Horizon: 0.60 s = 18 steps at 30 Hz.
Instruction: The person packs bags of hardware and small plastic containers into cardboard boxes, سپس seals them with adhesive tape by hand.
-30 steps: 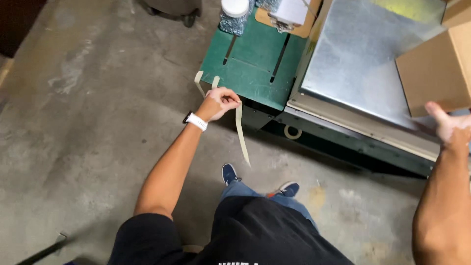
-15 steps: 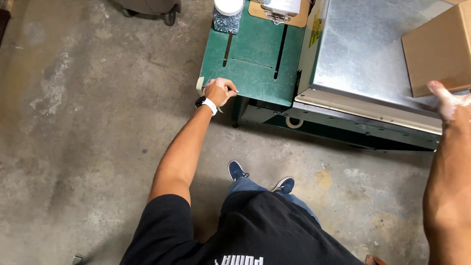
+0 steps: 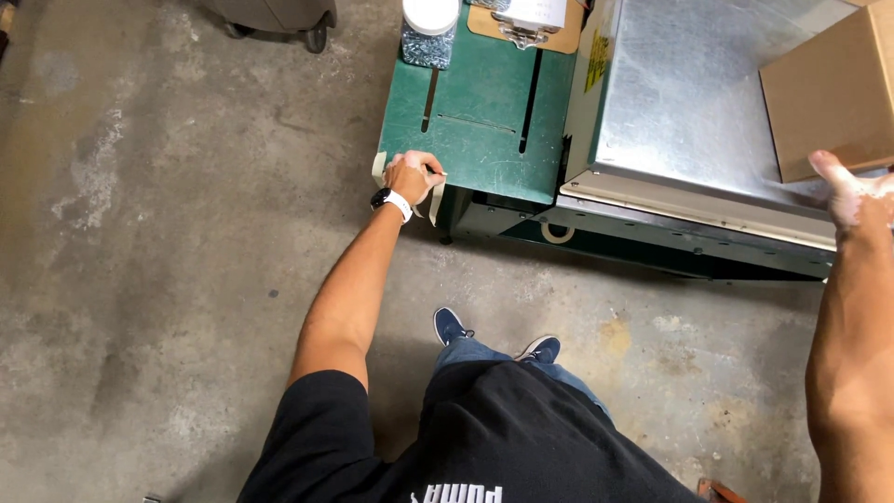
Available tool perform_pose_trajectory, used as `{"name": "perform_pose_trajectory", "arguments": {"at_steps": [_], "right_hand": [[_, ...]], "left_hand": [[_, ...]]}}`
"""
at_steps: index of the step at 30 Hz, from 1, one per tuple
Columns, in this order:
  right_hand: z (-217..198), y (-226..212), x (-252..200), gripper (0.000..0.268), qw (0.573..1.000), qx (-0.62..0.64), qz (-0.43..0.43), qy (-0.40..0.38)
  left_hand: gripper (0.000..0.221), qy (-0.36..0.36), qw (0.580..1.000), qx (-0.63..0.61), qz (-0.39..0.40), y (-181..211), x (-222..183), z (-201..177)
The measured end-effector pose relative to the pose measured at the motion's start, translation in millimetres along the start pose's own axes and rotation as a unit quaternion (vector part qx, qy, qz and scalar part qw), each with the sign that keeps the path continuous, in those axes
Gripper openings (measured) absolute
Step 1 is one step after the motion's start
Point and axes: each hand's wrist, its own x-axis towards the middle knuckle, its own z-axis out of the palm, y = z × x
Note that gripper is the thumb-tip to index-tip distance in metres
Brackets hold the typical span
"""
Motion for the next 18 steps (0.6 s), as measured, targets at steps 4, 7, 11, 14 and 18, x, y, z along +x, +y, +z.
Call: {"name": "perform_pose_trajectory", "arguments": {"at_steps": [4, 7, 11, 14, 18], "right_hand": [[1.1, -3.4, 0.0, 0.114, 0.997, -0.027, 0.066, -0.007], [1.7, 8.0, 2.5, 0.104, 1.000, -0.007, 0.019, -0.015], [8.4, 20.7, 12.5, 0.063, 0.971, 0.117, -0.211, 0.009], [12.6, 38.5, 31.4, 0.105, 0.966, 0.127, -0.225, 0.028], [28.5, 102.8, 54.8, 0.172, 0.996, -0.004, -0.081, 0.048]], "left_hand": [[0.030, -0.006, 0.997, 0.007, -0.075, 32.5, -16.4, -27.0], [0.082, -0.014, 0.990, 0.068, -0.122, 50.0, -8.1, -39.4], [0.137, -0.053, 0.949, 0.260, -0.167, 52.0, 47.1, -30.5], [0.113, -0.091, 0.904, 0.377, -0.179, 72.4, 75.4, -25.4], [0.131, -0.092, 0.905, 0.390, -0.142, 90.6, 69.9, -14.4]]}}
